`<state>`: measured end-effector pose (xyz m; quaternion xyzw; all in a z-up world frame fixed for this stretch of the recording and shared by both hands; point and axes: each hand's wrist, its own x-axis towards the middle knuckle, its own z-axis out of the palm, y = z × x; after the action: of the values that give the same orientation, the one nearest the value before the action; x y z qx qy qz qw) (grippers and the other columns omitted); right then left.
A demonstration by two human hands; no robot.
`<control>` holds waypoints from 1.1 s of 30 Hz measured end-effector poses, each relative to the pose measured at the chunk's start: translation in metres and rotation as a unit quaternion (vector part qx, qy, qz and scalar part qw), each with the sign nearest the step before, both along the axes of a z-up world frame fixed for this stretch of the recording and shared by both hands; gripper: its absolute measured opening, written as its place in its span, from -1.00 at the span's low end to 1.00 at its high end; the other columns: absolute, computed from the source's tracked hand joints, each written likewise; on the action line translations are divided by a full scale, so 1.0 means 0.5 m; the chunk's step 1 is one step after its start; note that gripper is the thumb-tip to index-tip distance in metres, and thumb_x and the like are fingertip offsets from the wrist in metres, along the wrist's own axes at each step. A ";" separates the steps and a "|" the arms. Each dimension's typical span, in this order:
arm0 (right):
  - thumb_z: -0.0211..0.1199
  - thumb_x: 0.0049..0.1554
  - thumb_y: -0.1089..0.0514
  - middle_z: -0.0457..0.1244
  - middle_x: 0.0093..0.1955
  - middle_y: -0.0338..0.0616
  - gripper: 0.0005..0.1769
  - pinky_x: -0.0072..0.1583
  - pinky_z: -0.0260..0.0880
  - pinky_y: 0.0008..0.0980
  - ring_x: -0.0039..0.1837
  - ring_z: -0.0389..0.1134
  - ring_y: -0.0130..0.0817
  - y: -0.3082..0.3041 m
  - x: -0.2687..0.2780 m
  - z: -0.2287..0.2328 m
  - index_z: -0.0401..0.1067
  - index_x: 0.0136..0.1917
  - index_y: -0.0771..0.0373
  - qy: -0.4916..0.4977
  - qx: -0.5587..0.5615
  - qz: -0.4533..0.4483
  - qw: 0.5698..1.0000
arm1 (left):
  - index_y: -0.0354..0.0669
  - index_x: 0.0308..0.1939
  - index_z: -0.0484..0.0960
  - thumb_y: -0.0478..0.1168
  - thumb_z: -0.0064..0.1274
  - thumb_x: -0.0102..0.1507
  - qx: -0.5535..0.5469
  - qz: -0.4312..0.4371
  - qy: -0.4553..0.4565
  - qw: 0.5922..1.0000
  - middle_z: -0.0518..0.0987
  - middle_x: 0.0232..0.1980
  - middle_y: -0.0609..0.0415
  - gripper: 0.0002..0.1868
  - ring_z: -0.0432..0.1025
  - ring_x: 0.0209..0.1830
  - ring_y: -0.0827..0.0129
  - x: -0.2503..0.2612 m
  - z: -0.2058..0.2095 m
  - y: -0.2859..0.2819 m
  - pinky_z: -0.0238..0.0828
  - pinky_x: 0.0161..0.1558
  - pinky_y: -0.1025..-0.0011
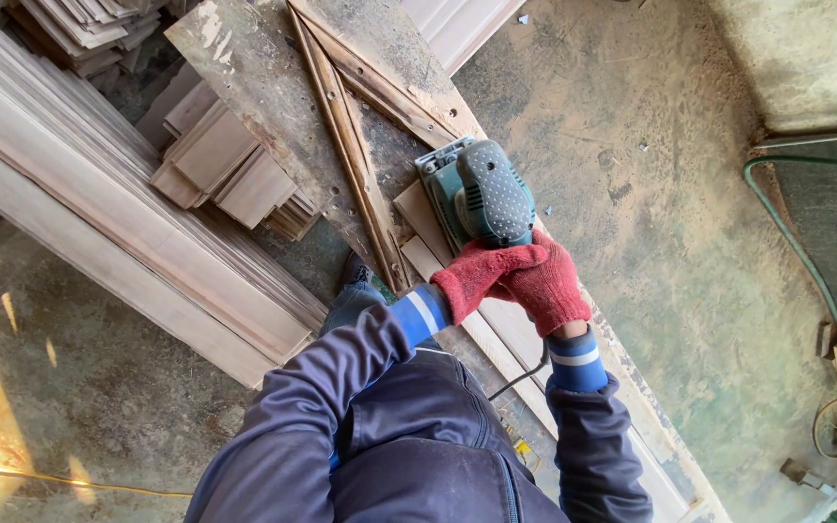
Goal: Sanding wood planks using an orbital sander and manual sandpaper.
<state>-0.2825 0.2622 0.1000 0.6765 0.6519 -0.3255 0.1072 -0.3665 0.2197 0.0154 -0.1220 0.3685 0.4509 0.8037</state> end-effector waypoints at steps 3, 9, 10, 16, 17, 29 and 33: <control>0.23 -0.01 -0.14 0.41 -0.11 0.04 -0.62 0.21 0.44 0.13 0.15 0.43 0.17 0.007 0.009 -0.048 0.49 -0.01 0.08 -0.001 -0.003 0.004 1.000 | -0.33 0.33 0.47 -0.26 0.54 -0.07 -0.005 0.008 0.004 1.000 0.59 0.11 -0.37 -0.09 0.56 -0.07 -0.39 -0.020 -0.003 -0.005 0.67 -0.23 -0.24; 0.19 -0.01 -0.11 0.41 -0.06 0.06 -0.61 0.23 0.44 0.13 0.18 0.42 0.22 -0.003 -0.061 0.002 0.49 0.06 0.03 0.003 -0.024 0.051 0.998 | -0.34 0.36 0.43 -0.21 0.52 -0.05 -0.003 0.031 0.022 0.999 0.58 0.13 -0.34 -0.06 0.57 -0.03 -0.33 -0.049 0.010 -0.030 0.69 -0.16 -0.16; 0.12 0.03 -0.09 0.42 -0.04 0.05 -0.62 0.24 0.44 0.12 0.20 0.41 0.21 -0.004 -0.067 0.009 0.49 0.08 0.01 0.001 -0.032 0.055 0.998 | -0.34 0.35 0.44 -0.21 0.51 -0.02 -0.010 0.040 0.029 0.999 0.60 0.11 -0.32 -0.09 0.58 -0.05 -0.30 -0.049 0.011 -0.035 0.69 -0.14 -0.13; 0.10 0.02 -0.07 0.42 0.00 0.05 -0.61 0.27 0.43 0.12 0.21 0.41 0.23 -0.012 -0.062 0.030 0.48 0.08 0.01 0.009 -0.045 0.070 0.996 | -0.32 0.32 0.47 -0.24 0.54 -0.01 -0.010 0.051 0.017 0.998 0.62 0.06 -0.32 -0.14 0.61 -0.10 -0.28 -0.011 -0.032 -0.053 0.72 -0.15 -0.15; 0.10 0.02 -0.07 0.42 0.00 0.05 -0.61 0.27 0.43 0.12 0.21 0.41 0.23 -0.012 -0.050 0.023 0.48 0.08 0.01 0.009 -0.045 0.068 0.997 | -0.32 0.32 0.47 -0.24 0.54 -0.01 -0.010 0.049 0.017 0.999 0.62 0.06 -0.32 -0.14 0.61 -0.10 -0.28 -0.006 -0.037 -0.050 0.72 -0.15 -0.15; 0.01 0.00 -0.12 0.40 -0.09 0.06 -0.60 0.23 0.43 0.15 0.15 0.43 0.22 -0.057 0.092 0.009 0.49 0.01 0.03 0.005 -0.011 -0.029 0.999 | -0.31 0.18 0.59 -0.15 0.58 -0.07 -0.012 -0.001 0.052 0.999 0.67 -0.06 -0.22 -0.21 0.64 -0.24 -0.13 0.118 -0.009 -0.059 0.73 -0.30 0.03; 0.07 -0.01 -0.06 0.39 -0.07 0.19 -0.61 0.21 0.43 0.24 0.15 0.41 0.31 -0.100 0.157 0.023 0.45 0.02 0.14 0.004 -0.012 -0.028 1.000 | -0.30 0.16 0.61 -0.14 0.59 -0.10 -0.026 -0.040 0.055 0.997 0.68 -0.08 -0.22 -0.21 0.64 -0.26 -0.11 0.189 -0.003 -0.095 0.73 -0.31 0.07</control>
<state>-0.2037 0.2120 0.1114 0.6917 0.6291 -0.3394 0.1034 -0.2722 0.1724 0.0140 -0.1031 0.4280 0.4144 0.7965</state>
